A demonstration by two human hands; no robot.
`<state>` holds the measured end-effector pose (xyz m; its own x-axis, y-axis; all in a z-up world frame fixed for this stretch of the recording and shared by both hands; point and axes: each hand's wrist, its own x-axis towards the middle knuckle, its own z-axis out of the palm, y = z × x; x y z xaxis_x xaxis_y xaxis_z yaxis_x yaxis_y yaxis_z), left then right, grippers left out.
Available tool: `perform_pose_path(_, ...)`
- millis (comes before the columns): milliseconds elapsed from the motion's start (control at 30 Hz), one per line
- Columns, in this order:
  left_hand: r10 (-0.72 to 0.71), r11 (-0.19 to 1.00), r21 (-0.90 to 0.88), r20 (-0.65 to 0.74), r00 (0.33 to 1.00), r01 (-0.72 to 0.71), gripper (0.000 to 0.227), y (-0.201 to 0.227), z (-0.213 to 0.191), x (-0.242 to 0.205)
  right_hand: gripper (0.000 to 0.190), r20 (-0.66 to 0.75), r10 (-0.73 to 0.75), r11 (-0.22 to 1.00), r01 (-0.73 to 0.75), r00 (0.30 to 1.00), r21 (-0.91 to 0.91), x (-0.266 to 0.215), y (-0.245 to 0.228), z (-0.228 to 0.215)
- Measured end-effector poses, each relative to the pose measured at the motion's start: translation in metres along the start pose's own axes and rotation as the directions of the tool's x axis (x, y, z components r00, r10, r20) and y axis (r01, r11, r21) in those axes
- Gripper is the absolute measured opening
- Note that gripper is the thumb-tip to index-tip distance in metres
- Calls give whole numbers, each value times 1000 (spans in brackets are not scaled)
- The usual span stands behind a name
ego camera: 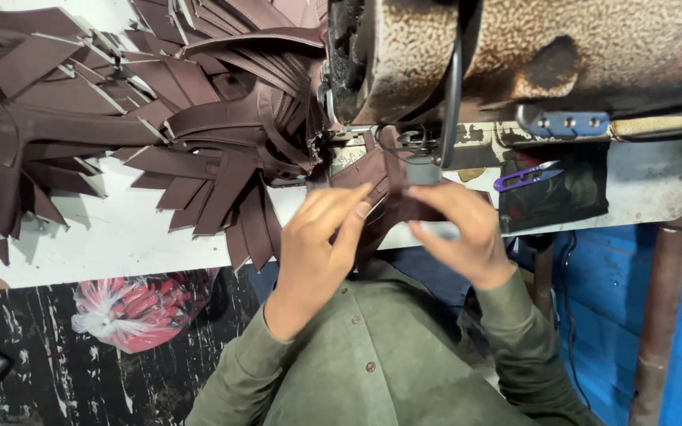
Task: Sewing brown material components for shoes using an industrial sewing machine.
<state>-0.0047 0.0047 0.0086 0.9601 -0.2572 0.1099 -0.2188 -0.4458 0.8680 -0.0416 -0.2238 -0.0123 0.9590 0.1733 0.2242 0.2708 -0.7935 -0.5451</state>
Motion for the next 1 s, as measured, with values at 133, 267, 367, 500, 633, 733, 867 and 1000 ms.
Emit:
perform_pose_path(133, -72, 965, -253, -20, 997, 65, 26, 10, -8, 0, 49, 8, -95, 957, 89, 995, 278, 6, -41, 17)
perform_pose_path(267, -198, 901, -410, -92, 976, 144, 46, 0, -15, 14, 55, -49, -200, 904, 204, 978, 377, 18, -59, 47)
perform_pose_path(367, -213, 889, -429, -75, 974, 161, 48, -20, -14, 21, 59, -128, -160, 898, 198, 979, 394, 18, -61, 64)
perform_pose_path(500, -228, 892, -416, -74, 971, 178, 46, -26, -12, 37, 58, -142, -107, 918, 153, 984, 366, 25, -61, 68)
perform_pose_path(633, -251, 877, -439, -76, 965, 193, 44, -32, -8, 47, 58, -130, -80, 931, 120, 988, 345, 31, -60, 65)
perform_pose_path(733, -238, 876, -449, -80, 968, 178, 43, -35, -10, 50, 57, -100, -25, 939, 57, 995, 338, 35, -61, 62)
perform_pose_path(867, -182, 913, -385, -84, 980, 137, 44, -35, -19, 44, 58, -95, -1, 935, 35, 995, 352, 47, -61, 53)
perform_pose_path(1000, -137, 941, -322, -90, 986, 102, 42, -36, -27, 42, 59, -104, 16, 950, 17, 994, 312, 58, -56, 46)
